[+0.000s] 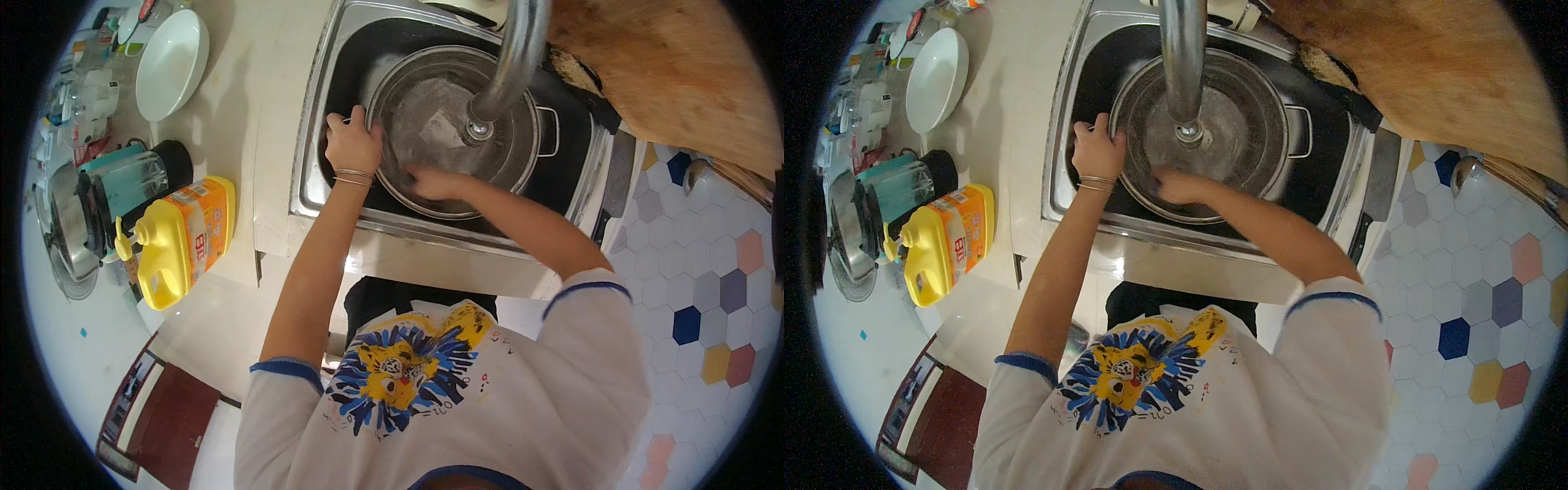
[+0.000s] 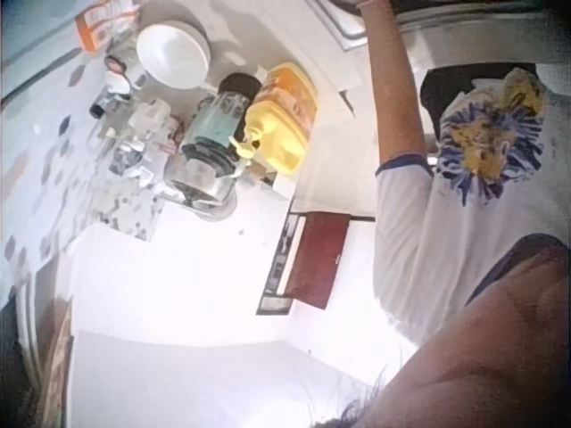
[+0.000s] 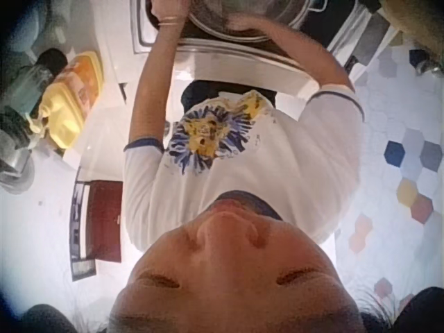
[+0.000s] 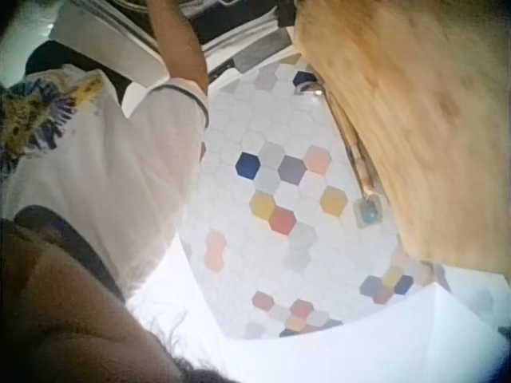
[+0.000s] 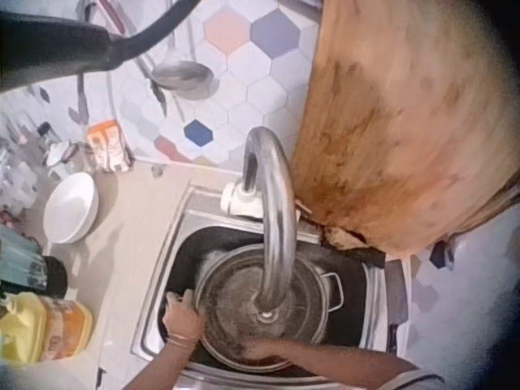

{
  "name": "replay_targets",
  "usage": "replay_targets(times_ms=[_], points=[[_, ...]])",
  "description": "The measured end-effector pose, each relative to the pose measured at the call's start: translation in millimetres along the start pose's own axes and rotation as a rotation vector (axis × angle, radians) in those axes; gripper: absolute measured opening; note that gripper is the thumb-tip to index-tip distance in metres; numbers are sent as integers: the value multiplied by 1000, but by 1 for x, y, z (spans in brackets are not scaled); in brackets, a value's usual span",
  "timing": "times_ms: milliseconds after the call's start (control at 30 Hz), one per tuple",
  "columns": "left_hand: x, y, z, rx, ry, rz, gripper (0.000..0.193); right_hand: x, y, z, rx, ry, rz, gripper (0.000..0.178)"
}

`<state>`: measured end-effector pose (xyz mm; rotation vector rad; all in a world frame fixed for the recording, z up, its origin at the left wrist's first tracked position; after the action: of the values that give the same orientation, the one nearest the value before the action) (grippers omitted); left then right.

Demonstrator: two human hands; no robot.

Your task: The person scrubs the inside of a stainless steel pot with a steel wool pad, creating soapy foam. They then rinse the pot under running water in the sink to remove the soap and residue.

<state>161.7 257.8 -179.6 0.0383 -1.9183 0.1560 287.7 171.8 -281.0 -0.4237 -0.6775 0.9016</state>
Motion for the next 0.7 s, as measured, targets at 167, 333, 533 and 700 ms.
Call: replay_targets(times_ms=[167,333,533,700], points=[[1,-4,9,-26,-12,-67,32,65,-25,-93,-556,-856,-56,40],[-1,2,0,-78,6,-68,27,105,74,-154,-558,-675,-998,39],[-1,1,-1,-78,24,-140,26,44,103,-39,-61,614,-962,38],[3,-1,-4,-47,38,-232,28,6,-14,7,28,160,7,42]])
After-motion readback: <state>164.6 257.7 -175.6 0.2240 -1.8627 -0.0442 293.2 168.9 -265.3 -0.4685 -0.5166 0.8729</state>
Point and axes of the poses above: each hand's wrist, its own y-axis towards the middle knuckle, its own x-axis out of the back of the hand, z = x × y, the point moved 7 cm from there along y, towards the middle knuckle, and after that the axes turned 3 degrees about -y, right-handed, at the moved point
